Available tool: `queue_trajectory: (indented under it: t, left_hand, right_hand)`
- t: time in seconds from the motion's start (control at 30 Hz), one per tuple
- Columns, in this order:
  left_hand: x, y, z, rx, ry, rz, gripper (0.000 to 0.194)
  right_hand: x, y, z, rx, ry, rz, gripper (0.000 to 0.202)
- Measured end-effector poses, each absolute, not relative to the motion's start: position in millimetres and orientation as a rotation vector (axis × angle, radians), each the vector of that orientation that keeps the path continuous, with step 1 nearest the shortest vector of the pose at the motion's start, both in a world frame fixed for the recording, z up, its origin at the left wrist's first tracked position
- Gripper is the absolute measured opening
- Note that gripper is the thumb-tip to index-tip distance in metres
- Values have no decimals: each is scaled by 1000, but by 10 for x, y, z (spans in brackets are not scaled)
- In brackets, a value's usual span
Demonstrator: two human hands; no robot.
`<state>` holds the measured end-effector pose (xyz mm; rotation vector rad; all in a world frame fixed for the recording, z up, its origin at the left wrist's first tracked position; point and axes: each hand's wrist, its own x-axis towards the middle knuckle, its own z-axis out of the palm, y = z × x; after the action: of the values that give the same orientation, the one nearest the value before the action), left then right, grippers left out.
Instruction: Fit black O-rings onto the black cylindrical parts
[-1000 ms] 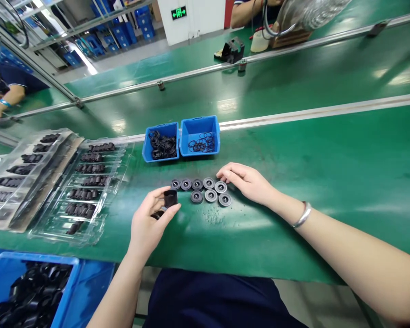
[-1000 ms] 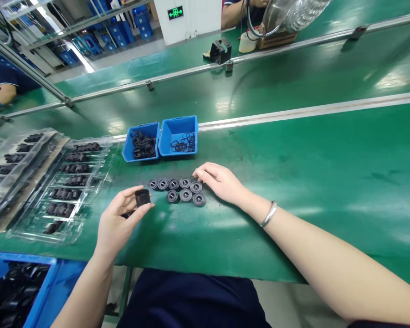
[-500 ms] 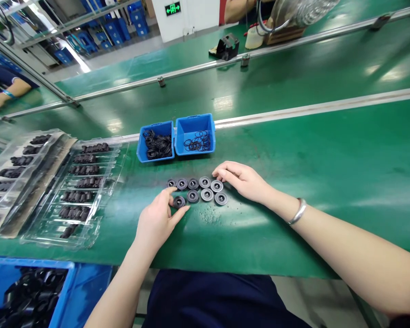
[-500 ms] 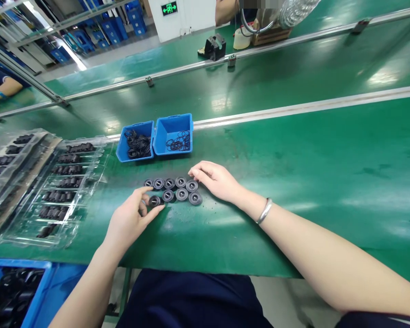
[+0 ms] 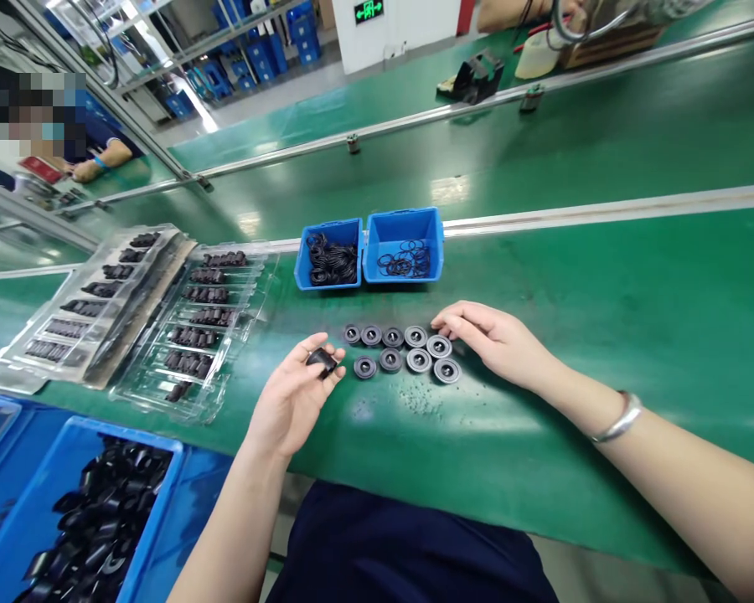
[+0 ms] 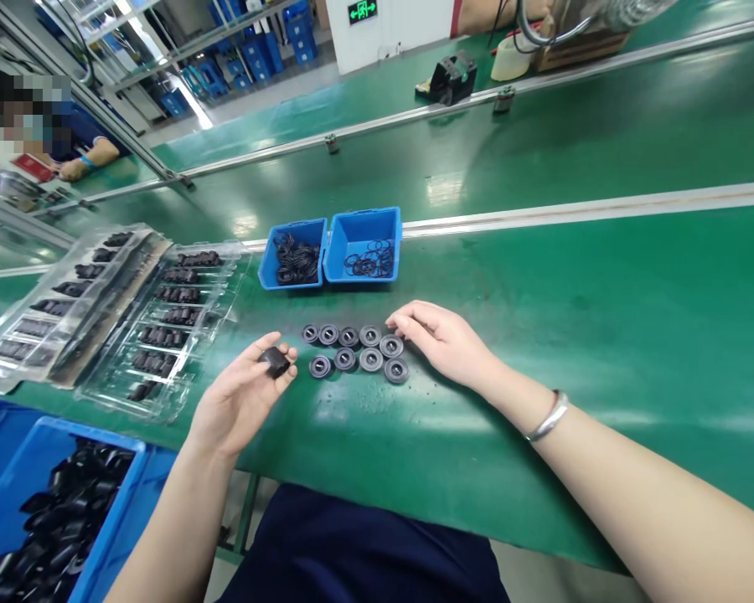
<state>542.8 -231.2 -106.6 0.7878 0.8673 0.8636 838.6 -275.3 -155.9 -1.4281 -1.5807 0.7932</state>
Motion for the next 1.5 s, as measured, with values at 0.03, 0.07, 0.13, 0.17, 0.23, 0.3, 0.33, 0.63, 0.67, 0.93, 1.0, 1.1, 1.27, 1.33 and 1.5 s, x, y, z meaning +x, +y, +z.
queue_trajectory:
  t: [0.03,0.07,0.13,0.17,0.23,0.3,0.33,0.63,0.67,0.93,1.0,1.1,1.27,1.33,1.5]
  left_hand:
    - [5419,-2324,-1079,854,873,870,32]
    - [5410,-2336,-1087,903,877,875,30]
    - [5390,-2352,-1095,966,877,880,26]
    - [5377,-2357,-1098,992,874,876,25]
    - [5345,-2355,-1122,1060,883,863,24]
    - [5301,-2335,-1183,1185,940,861,25]
    - [5276,-2318,-1230,1281,984,861,26]
    - [5189,-2158,-1599,1892,1142,749,43]
    - [5198,-2142,-1581,1916,1128,743,44]
    - [5229,-1972,-1440,2190,938,570,49]
    - [5227,-1952,-1461,2270,901,576,37]
    - [5203,-1941,-1463,2361,883,592,30]
    - [5274,-1914,-1354,2557,842,576,87]
    - [5395,-1881,-1333,2670,721,485,103]
    - [5689,-1779,-1427,2744,453,439,81]
  right_hand:
    - [8384,-2753,-1558,-1430,-1575,793,40]
    - [8383,-2752,-1556,-1432,-1573,794,41]
    - [8383,-2751,-1555,-1433,-1574,797,41]
    - [8385,-2751,-1555,-1433,-1577,800,40]
    - [8389,-2752,-1557,-1433,-1583,797,40]
    - [8391,-2754,-1559,-1430,-1586,787,39]
    - [8390,-2756,-1559,-1429,-1585,787,38]
    - [8384,-2761,-1544,-1428,-1585,790,37]
    - [8384,-2763,-1546,-1427,-1581,794,36]
    - [8336,-2811,-1551,-1307,-1658,696,28]
    - [8333,-2823,-1548,-1275,-1718,672,29]
    - [8338,-2841,-1536,-1251,-1771,647,32]
    - [8296,-2864,-1504,-1196,-2008,542,81]
    - [8258,-2853,-1503,-1181,-2115,492,93]
    - [8209,-2803,-1535,-1214,-2163,442,89]
